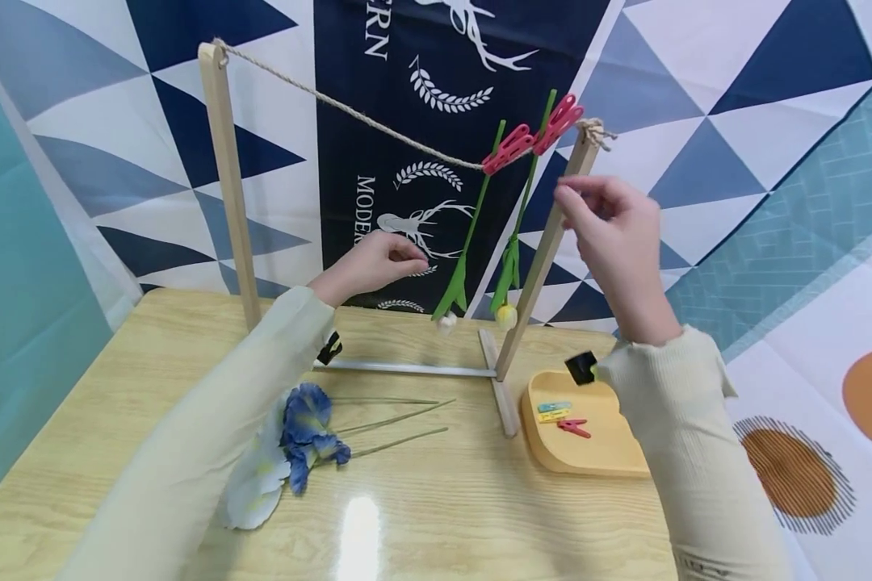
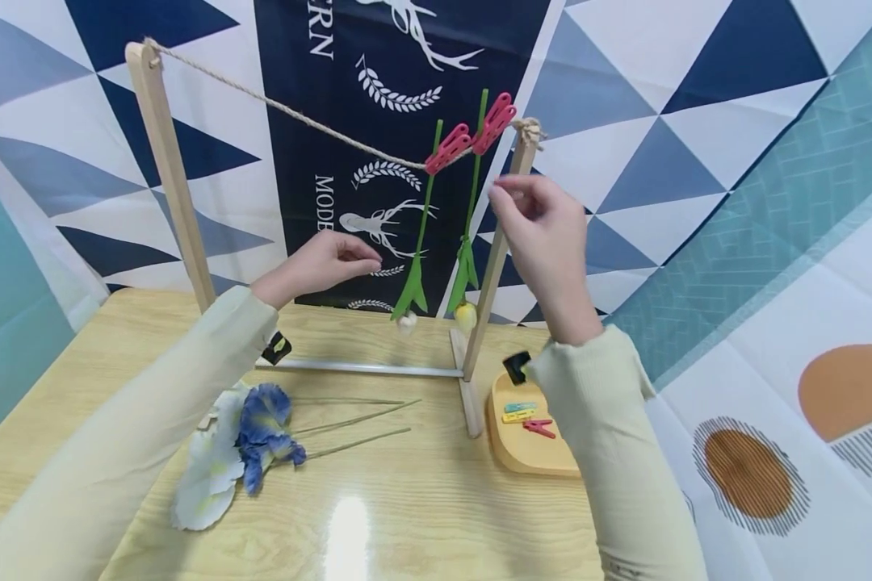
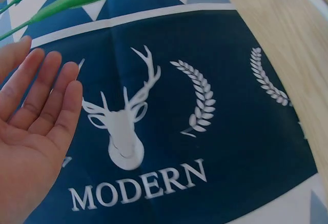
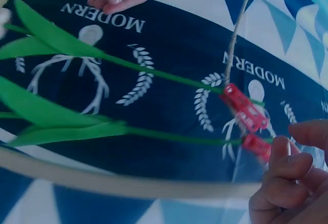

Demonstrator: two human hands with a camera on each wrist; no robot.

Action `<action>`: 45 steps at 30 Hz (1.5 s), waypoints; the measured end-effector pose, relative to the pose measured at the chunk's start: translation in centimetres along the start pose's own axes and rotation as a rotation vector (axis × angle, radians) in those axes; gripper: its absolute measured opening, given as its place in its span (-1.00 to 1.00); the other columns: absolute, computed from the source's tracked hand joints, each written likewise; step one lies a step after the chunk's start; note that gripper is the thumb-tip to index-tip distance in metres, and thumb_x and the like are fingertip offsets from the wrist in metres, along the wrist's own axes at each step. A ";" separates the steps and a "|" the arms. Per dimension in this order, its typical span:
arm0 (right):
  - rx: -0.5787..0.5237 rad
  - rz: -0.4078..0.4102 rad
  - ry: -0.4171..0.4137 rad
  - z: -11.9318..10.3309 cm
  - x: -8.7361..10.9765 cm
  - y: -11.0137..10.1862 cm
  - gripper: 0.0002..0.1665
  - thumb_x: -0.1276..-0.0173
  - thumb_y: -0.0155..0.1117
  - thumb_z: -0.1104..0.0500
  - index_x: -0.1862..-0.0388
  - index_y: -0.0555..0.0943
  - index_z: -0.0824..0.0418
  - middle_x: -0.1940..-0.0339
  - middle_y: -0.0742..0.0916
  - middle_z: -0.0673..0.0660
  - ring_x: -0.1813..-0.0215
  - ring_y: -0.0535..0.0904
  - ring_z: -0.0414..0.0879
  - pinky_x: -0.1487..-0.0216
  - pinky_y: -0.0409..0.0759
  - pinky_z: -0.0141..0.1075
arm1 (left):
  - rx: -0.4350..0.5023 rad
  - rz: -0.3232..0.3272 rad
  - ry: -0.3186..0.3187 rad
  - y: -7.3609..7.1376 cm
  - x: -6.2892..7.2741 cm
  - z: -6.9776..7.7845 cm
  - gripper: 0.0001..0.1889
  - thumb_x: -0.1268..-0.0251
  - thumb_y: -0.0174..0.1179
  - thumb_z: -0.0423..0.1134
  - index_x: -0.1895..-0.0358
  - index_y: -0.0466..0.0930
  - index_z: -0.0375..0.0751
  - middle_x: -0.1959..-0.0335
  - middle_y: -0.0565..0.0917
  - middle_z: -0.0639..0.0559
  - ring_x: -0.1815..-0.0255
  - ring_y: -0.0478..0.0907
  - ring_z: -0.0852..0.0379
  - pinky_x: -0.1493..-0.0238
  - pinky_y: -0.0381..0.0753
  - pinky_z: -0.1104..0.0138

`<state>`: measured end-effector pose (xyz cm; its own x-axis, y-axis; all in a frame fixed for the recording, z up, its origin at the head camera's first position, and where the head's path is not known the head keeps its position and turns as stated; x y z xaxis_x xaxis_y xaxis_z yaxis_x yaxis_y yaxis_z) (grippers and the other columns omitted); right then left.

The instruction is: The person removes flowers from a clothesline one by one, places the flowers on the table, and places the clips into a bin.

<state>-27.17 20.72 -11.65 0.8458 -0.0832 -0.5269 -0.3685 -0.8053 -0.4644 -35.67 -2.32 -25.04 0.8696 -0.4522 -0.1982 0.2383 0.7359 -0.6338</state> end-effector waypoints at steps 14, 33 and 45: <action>0.494 -0.319 -0.042 -4.6 -5.1 3.8 -0.41 -0.36 0.11 -0.04 -0.36 0.36 -0.03 0.54 0.51 0.04 0.50 0.38 -0.13 0.50 0.37 -0.36 | 0.185 0.033 0.019 2.0 -2.7 1.8 -0.62 -0.30 0.17 -0.18 -0.13 0.53 -0.24 -0.04 0.63 -0.08 -0.01 0.58 0.09 -0.08 0.53 0.29; 0.668 -0.464 -0.020 -5.7 -6.0 4.1 -0.38 -0.41 0.05 -0.03 -0.38 0.32 0.18 0.35 0.68 0.19 0.50 0.58 -0.15 0.39 0.50 -0.34 | 0.223 0.018 0.044 2.6 -3.7 2.2 -0.72 -0.31 0.16 -0.20 -0.01 0.62 -0.25 0.03 0.66 -0.09 0.07 0.58 0.12 -0.02 0.54 0.33; 0.678 -0.430 -0.074 -6.5 -6.4 3.2 -0.57 -0.35 0.16 -0.05 0.00 0.64 0.23 0.47 0.69 0.15 0.53 0.53 -0.16 0.49 0.44 -0.36 | 0.327 0.057 0.055 1.8 -3.4 2.7 -0.71 -0.27 0.20 -0.23 0.00 0.61 -0.30 0.08 0.68 -0.12 0.13 0.62 0.11 0.00 0.58 0.32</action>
Point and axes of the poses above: each hand's wrist, its own x-axis away from the middle knuckle, its own y-axis out of the palm, z = x × y, the point moved 6 cm from there along -x, towards the middle knuckle
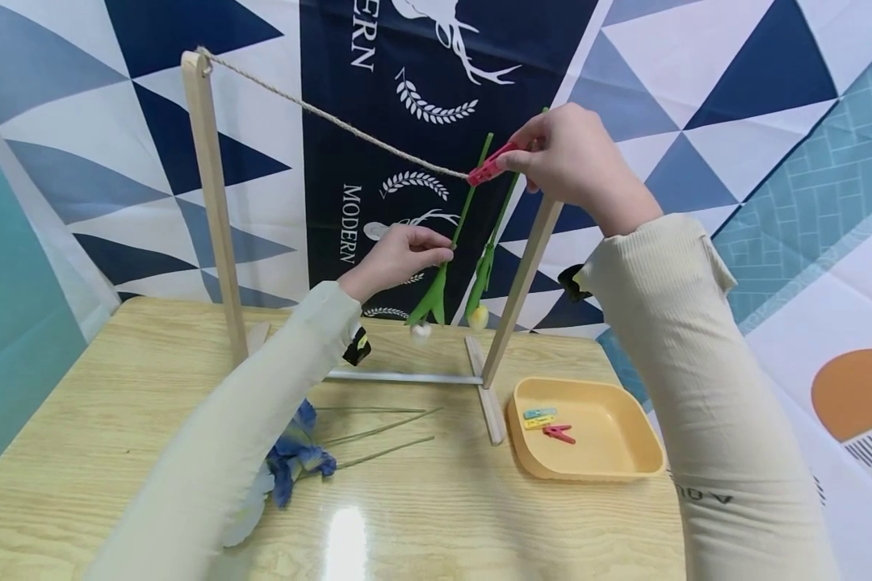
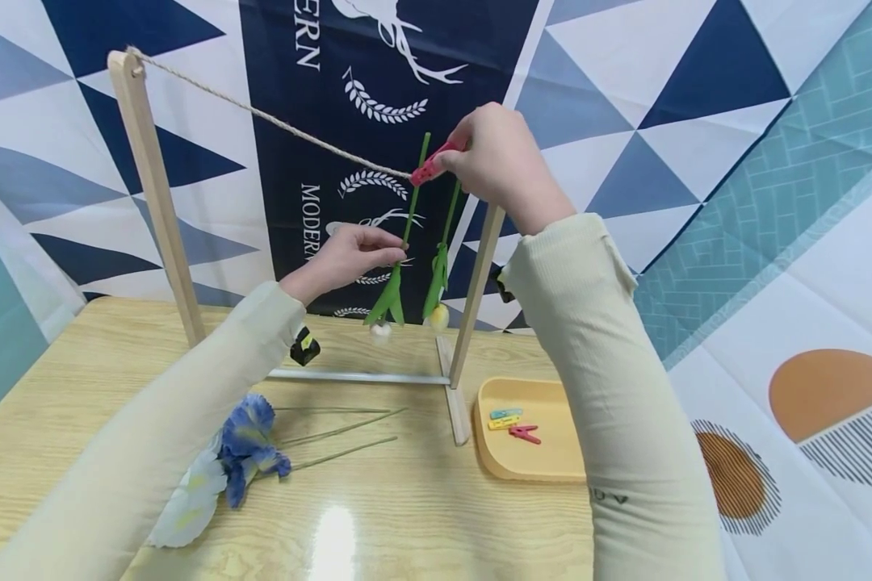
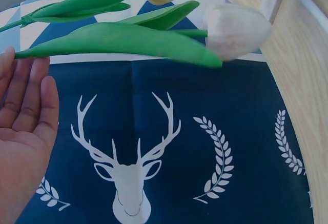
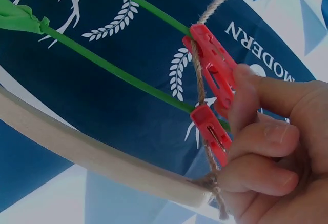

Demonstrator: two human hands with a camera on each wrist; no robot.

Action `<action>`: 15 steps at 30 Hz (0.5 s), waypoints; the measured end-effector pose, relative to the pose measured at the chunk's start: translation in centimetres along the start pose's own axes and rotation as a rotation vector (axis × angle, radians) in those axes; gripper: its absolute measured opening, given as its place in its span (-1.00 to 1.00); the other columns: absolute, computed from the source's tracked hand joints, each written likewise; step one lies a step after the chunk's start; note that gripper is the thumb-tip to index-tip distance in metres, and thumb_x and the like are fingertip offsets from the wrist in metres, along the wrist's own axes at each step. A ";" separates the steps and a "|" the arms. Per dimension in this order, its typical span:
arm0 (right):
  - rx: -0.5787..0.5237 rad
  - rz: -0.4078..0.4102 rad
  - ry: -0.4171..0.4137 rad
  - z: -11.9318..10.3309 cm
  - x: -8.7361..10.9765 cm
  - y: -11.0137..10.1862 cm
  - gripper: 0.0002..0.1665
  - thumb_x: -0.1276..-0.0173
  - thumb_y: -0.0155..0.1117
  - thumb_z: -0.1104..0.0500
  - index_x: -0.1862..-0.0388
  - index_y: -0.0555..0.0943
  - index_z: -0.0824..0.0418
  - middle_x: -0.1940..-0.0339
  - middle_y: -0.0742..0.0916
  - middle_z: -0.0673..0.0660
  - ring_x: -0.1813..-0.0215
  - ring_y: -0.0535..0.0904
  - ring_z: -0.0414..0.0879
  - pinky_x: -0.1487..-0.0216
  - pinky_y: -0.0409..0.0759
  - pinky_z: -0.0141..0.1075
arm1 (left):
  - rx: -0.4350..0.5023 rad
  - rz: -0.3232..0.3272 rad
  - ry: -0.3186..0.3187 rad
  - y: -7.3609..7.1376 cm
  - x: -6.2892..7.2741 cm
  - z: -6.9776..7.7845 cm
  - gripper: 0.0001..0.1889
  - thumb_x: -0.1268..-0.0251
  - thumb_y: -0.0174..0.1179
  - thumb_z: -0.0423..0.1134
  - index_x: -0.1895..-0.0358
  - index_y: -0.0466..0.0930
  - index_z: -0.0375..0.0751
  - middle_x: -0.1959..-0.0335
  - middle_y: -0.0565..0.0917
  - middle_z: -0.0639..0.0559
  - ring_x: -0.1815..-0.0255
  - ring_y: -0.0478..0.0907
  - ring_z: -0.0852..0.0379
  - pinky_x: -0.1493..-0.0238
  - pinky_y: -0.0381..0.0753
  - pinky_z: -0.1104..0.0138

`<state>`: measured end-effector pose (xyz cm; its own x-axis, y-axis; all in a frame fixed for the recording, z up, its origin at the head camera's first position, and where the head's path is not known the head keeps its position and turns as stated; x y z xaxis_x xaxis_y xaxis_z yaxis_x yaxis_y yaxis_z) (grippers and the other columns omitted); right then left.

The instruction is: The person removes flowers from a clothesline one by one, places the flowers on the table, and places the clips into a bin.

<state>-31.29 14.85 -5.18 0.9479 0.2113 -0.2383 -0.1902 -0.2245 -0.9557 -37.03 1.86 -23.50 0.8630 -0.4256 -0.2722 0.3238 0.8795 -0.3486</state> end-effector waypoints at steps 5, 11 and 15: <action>-0.010 0.034 0.002 0.4 0.1 -0.4 -0.53 -0.28 0.23 -0.12 0.12 0.68 0.24 0.44 0.64 0.16 0.43 0.46 -0.10 0.47 0.41 -0.32 | 0.050 0.027 -0.024 -0.9 0.7 -0.5 -0.71 -0.27 0.21 -0.20 0.01 0.63 -0.25 0.08 0.69 -0.10 0.07 0.61 0.11 -0.05 0.56 0.30; -0.029 0.042 -0.012 1.0 0.2 -0.5 -0.54 -0.29 0.21 -0.13 0.17 0.70 0.24 0.61 0.51 0.06 0.39 0.34 -0.05 0.46 0.31 -0.27 | 0.052 0.048 -0.029 -1.7 1.4 -0.6 -0.72 -0.25 0.22 -0.22 0.02 0.64 -0.24 0.10 0.71 -0.09 0.07 0.61 0.12 -0.04 0.56 0.30; -0.056 0.042 -0.015 1.1 0.2 -0.6 -0.55 -0.29 0.22 -0.13 0.19 0.70 0.23 0.73 0.45 -0.01 0.41 0.32 -0.07 0.46 0.28 -0.27 | 0.043 0.056 -0.013 -2.1 1.7 -0.3 -0.73 -0.25 0.22 -0.23 0.03 0.64 -0.25 0.11 0.70 -0.10 0.09 0.61 0.12 -0.03 0.57 0.30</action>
Point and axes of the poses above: each hand's wrist, its own x-axis away from the middle knuckle, its own y-axis out of the palm, z = x × y, the point moved 6 cm from there along -x, towards the middle knuckle
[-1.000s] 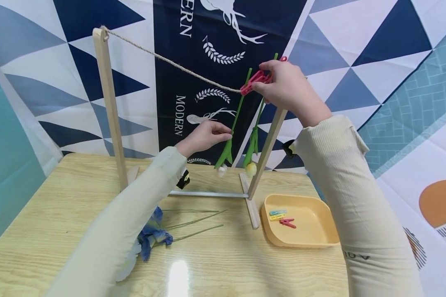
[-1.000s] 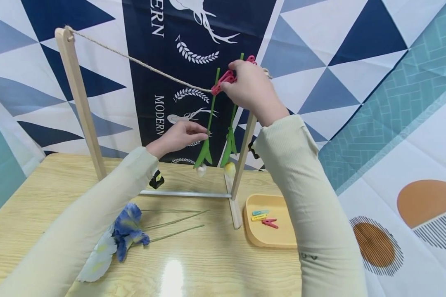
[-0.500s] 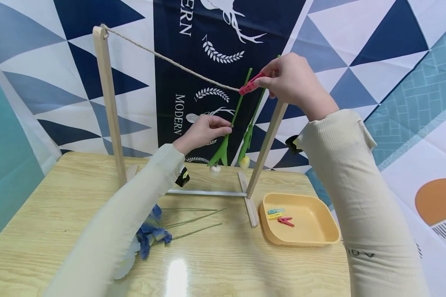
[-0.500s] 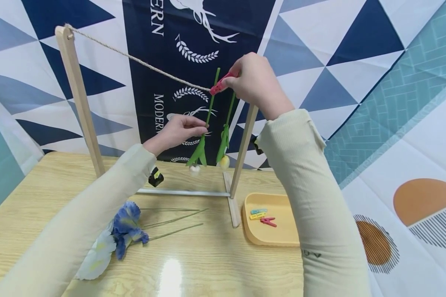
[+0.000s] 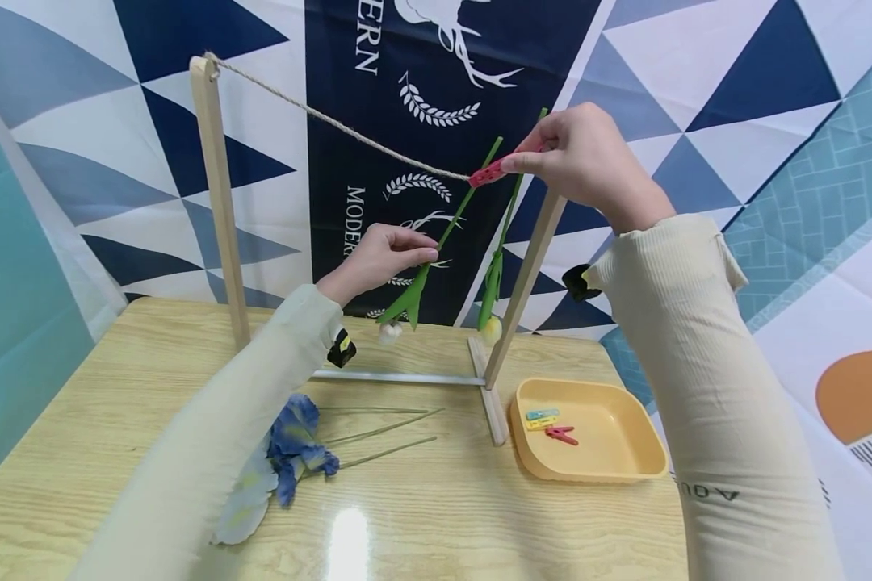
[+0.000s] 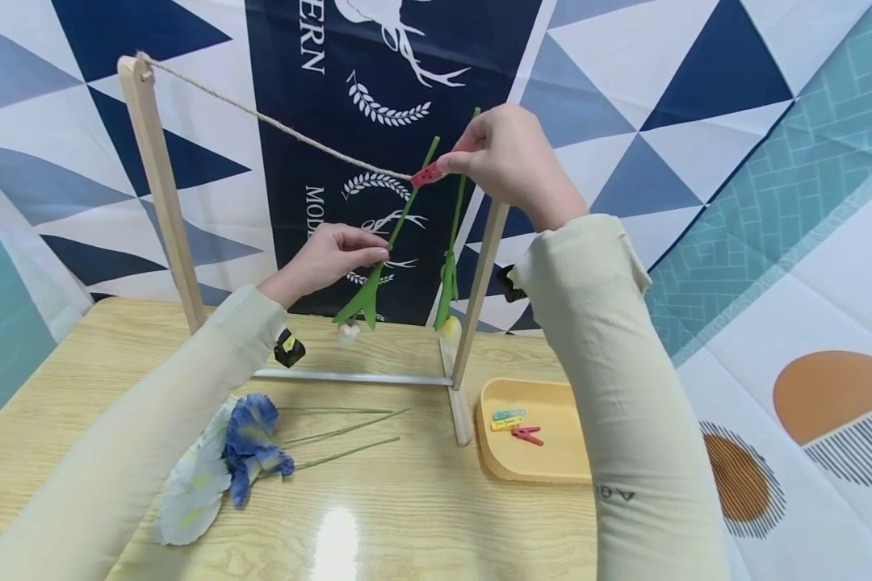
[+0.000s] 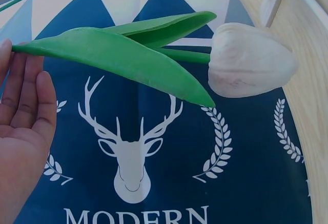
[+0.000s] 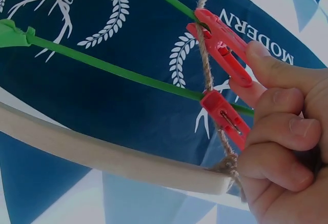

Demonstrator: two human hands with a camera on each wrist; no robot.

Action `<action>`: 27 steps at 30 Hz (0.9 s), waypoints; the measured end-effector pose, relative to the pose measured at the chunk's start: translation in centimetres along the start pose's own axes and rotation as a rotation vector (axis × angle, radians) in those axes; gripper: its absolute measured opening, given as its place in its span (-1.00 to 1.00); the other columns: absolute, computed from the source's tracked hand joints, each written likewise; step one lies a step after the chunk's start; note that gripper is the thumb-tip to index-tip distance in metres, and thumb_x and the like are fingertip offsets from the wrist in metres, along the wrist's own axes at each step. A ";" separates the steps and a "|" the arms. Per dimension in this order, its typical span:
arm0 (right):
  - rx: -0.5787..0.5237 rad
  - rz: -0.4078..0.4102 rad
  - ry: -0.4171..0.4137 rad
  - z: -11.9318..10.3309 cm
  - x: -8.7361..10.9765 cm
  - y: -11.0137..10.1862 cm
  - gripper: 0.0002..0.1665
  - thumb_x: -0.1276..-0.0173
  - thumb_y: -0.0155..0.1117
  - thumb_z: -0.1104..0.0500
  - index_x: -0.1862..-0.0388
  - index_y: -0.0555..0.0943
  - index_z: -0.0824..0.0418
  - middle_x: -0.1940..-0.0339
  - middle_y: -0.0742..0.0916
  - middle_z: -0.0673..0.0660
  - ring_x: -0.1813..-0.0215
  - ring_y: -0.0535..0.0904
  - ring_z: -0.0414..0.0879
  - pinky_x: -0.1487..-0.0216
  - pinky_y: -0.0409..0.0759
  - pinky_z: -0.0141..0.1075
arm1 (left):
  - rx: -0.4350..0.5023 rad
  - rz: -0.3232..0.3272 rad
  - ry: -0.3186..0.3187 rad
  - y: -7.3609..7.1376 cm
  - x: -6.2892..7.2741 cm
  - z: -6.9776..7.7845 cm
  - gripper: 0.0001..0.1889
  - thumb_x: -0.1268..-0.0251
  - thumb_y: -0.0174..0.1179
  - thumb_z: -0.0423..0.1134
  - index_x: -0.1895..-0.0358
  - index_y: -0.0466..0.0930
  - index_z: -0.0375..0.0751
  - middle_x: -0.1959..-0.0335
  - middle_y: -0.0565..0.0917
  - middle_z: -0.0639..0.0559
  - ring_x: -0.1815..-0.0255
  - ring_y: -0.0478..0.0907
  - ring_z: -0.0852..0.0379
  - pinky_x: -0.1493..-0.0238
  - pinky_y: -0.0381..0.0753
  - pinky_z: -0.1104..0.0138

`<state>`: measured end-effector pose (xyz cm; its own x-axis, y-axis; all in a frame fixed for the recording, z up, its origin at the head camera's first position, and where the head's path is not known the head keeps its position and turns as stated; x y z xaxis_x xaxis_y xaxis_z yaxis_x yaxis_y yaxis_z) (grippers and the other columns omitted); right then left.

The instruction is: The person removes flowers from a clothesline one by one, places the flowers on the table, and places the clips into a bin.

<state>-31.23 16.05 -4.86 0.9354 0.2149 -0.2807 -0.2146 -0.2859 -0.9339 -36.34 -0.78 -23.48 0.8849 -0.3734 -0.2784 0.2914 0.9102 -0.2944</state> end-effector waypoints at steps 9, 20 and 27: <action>-0.133 0.017 0.074 0.2 0.1 -0.4 -0.52 -0.27 0.20 -0.17 0.14 0.67 0.20 0.66 0.54 -0.03 0.34 0.32 -0.11 0.37 0.33 -0.26 | -0.057 0.003 0.035 -0.6 0.5 -0.3 -0.74 -0.25 0.22 -0.22 0.06 0.66 -0.28 0.11 0.67 -0.11 0.18 0.58 0.17 0.16 0.55 0.40; -0.266 0.102 0.074 0.9 0.6 -0.4 -0.47 -0.24 0.21 -0.21 0.10 0.69 0.19 0.56 0.62 -0.12 0.29 0.32 -0.21 0.31 0.35 -0.31 | -0.075 -0.020 -0.039 -2.1 1.8 -1.7 -0.73 -0.24 0.22 -0.23 0.04 0.65 -0.26 0.10 0.66 -0.11 0.30 0.60 0.13 0.10 0.64 0.20; -0.417 0.122 0.057 1.0 1.0 -0.3 -0.49 -0.20 0.27 -0.16 0.08 0.67 0.21 0.69 0.58 -0.10 0.61 0.28 -0.17 0.62 0.26 -0.39 | -0.105 -0.061 -0.106 -3.1 3.1 -3.1 -0.74 -0.24 0.23 -0.24 0.07 0.67 -0.28 0.16 0.70 -0.17 0.36 0.65 0.11 0.24 0.67 0.28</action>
Point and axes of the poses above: each hand's wrist, its own x-axis away from the middle knuckle, its own y-axis out of the palm, z = x × y, the point moved 6 cm from there along -x, towards the middle knuckle
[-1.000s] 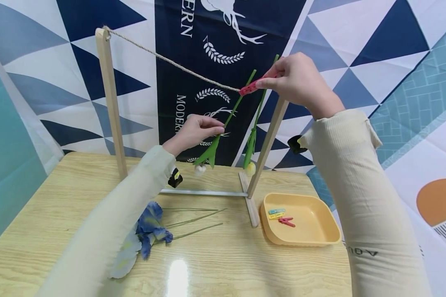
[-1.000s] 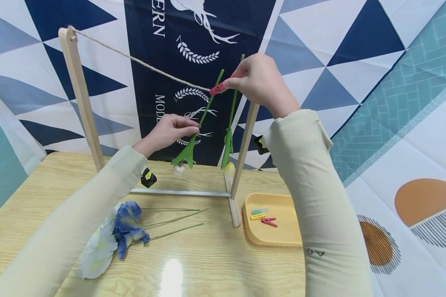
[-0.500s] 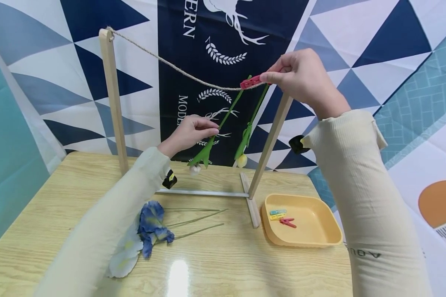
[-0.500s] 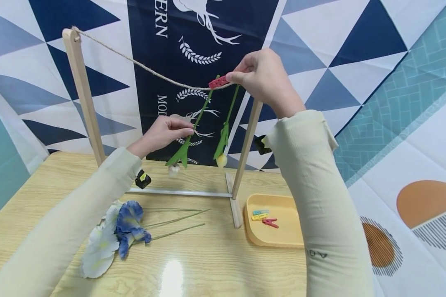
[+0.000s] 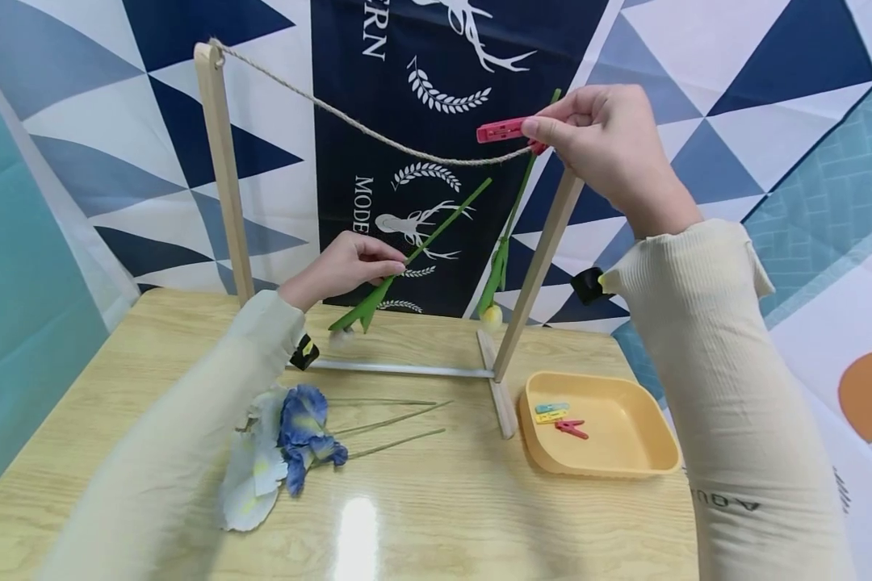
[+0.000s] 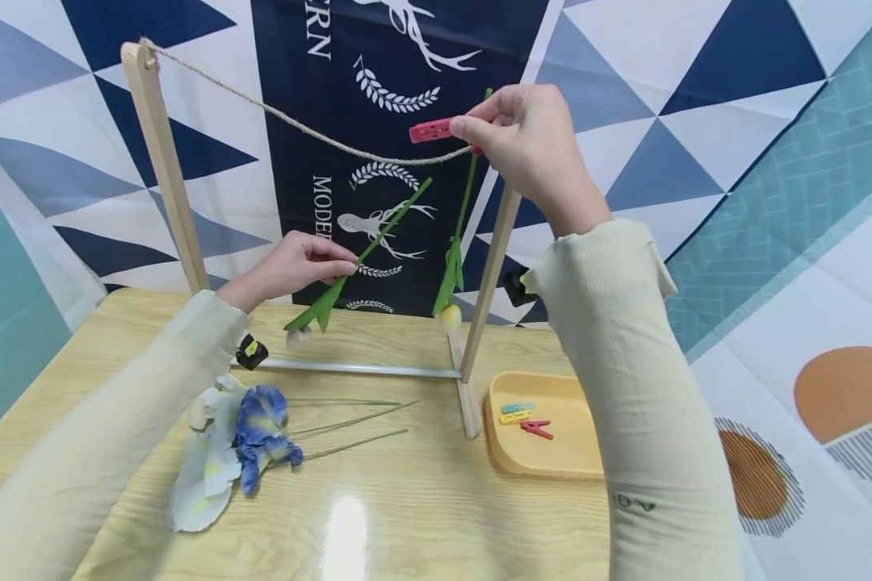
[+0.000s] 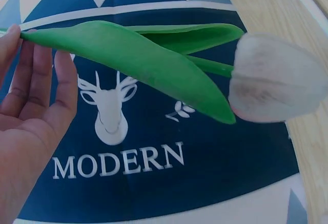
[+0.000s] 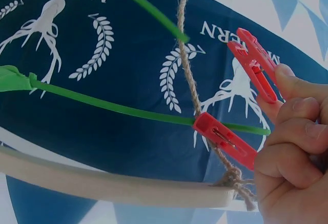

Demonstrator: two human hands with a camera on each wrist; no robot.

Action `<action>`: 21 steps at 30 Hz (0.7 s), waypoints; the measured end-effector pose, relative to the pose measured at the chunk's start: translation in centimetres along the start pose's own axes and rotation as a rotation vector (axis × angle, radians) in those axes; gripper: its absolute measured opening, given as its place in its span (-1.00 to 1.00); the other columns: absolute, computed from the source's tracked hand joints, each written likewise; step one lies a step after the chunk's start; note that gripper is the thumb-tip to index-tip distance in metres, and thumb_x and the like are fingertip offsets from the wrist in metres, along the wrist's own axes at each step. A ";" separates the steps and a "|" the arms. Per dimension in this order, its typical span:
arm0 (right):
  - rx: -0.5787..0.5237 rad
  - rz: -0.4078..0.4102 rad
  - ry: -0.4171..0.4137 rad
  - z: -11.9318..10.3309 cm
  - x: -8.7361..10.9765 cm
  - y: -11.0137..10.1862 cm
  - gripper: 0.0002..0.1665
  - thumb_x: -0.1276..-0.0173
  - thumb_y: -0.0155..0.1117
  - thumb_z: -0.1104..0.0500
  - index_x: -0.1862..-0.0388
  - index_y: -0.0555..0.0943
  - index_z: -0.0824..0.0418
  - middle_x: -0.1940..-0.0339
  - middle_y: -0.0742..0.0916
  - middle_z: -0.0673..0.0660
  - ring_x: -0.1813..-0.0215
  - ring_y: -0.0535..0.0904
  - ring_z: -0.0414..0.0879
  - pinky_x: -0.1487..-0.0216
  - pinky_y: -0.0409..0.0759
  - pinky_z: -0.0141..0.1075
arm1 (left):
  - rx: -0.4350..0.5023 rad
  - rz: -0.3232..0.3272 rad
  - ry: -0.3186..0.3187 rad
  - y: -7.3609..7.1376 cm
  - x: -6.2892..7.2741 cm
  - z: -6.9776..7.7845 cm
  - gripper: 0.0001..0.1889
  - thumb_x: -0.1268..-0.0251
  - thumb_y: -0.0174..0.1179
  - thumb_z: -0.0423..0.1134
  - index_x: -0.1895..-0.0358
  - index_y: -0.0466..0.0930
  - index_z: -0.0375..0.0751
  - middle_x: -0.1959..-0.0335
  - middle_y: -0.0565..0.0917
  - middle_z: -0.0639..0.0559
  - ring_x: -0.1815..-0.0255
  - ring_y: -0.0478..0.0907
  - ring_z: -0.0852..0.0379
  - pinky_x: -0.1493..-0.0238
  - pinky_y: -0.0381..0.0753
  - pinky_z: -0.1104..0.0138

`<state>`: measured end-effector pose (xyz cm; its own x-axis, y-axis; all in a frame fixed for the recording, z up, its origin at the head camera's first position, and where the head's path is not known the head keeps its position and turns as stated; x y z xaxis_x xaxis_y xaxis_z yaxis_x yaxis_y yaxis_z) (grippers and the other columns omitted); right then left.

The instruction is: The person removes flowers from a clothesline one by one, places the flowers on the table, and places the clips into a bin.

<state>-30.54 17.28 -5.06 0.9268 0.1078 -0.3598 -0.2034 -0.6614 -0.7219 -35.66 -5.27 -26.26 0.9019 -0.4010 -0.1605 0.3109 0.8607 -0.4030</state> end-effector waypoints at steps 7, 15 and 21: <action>-0.076 0.011 -0.027 0.1 0.6 0.2 -0.51 -0.21 0.29 -0.10 0.04 0.66 0.22 0.77 0.45 -0.02 0.68 0.24 -0.17 0.64 0.23 -0.38 | -0.047 -0.116 -0.023 0.0 1.0 -1.7 -0.73 -0.25 0.22 -0.22 0.04 0.66 -0.26 0.09 0.69 -0.16 0.36 0.63 0.18 0.24 0.67 0.27; -0.041 0.064 -0.064 0.6 2.8 -0.2 -0.51 -0.22 0.28 -0.11 0.01 0.65 0.19 0.72 0.47 -0.02 0.58 0.30 -0.15 0.61 0.29 -0.40 | -0.150 -0.276 -0.077 0.8 2.3 -4.9 -0.75 -0.27 0.20 -0.23 0.06 0.67 -0.25 0.13 0.70 -0.10 0.30 0.59 0.22 0.25 0.67 0.24; 0.005 0.060 -0.083 1.8 5.5 -0.5 -0.54 -0.21 0.30 -0.09 0.02 0.65 0.17 0.74 0.45 -0.02 0.66 0.25 -0.15 0.73 0.15 -0.30 | -0.209 -0.398 -0.139 1.5 3.4 -7.4 -0.80 -0.27 0.20 -0.25 0.12 0.70 -0.22 0.26 0.69 -0.03 0.37 0.54 0.15 0.30 0.65 0.24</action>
<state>-25.90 19.55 -7.70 0.8834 0.1295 -0.4504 -0.2596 -0.6649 -0.7003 -34.35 -7.62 -34.10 0.7607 -0.6291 0.1599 0.5867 0.5610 -0.5840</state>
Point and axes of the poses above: each hand's wrist, its own x-axis away from the middle knuckle, its own y-axis out of the palm, z = x × y, the point moved 6 cm from there along -x, towards the middle knuckle
